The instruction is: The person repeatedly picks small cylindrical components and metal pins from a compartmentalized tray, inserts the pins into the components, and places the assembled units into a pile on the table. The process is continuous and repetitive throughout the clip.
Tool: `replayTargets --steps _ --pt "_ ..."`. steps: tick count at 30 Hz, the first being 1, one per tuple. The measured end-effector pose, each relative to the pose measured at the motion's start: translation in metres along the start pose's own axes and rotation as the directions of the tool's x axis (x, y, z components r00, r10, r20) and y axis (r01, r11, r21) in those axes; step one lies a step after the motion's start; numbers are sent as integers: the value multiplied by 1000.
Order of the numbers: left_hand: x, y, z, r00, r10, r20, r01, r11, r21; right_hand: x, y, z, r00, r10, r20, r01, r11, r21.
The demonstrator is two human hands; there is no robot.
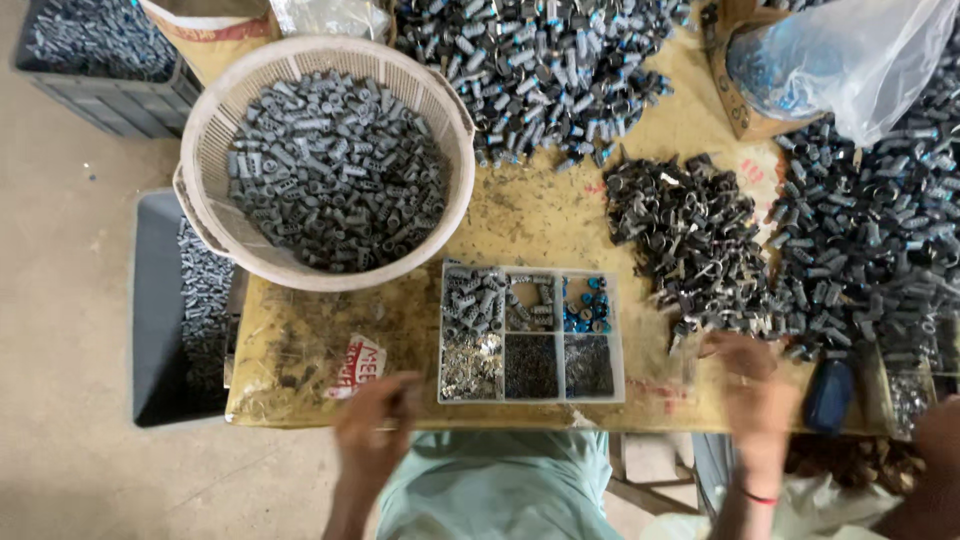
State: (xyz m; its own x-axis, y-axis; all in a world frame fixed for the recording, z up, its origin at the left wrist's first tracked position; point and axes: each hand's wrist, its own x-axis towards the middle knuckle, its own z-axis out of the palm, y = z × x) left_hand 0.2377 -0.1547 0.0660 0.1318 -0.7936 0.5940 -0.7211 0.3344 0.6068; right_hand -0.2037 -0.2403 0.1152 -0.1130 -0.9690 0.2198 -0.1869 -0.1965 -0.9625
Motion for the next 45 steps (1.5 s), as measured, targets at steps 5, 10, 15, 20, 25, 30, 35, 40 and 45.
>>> replayTargets --steps 5,10,15,20,25,30,35,40,45 --pt "33 45 40 796 -123 593 45 989 144 -1 -27 131 725 -42 688 445 791 -420" --pt "48 49 44 671 -260 694 89 958 273 10 -22 161 645 -23 764 588 653 -477" --pt "44 44 45 713 -200 672 65 973 220 8 -16 160 632 24 775 596 624 -505" --pt "45 42 46 732 -218 645 130 975 182 7 -11 161 656 -3 755 588 630 -508" --pt "48 43 41 751 -240 615 206 970 127 7 -14 165 660 42 750 565 630 -533" --pt "47 46 38 792 -217 571 235 971 43 5 -20 164 678 -7 735 574 630 -523" --pt "46 47 35 841 -200 502 258 965 -48 4 -21 167 696 11 718 549 636 -542" --pt "39 41 36 853 -172 492 231 971 -62 1 -24 169 746 -4 666 498 668 -553" --pt "35 43 53 903 -209 376 331 895 -298 1 -29 168 744 -12 668 495 682 -539"
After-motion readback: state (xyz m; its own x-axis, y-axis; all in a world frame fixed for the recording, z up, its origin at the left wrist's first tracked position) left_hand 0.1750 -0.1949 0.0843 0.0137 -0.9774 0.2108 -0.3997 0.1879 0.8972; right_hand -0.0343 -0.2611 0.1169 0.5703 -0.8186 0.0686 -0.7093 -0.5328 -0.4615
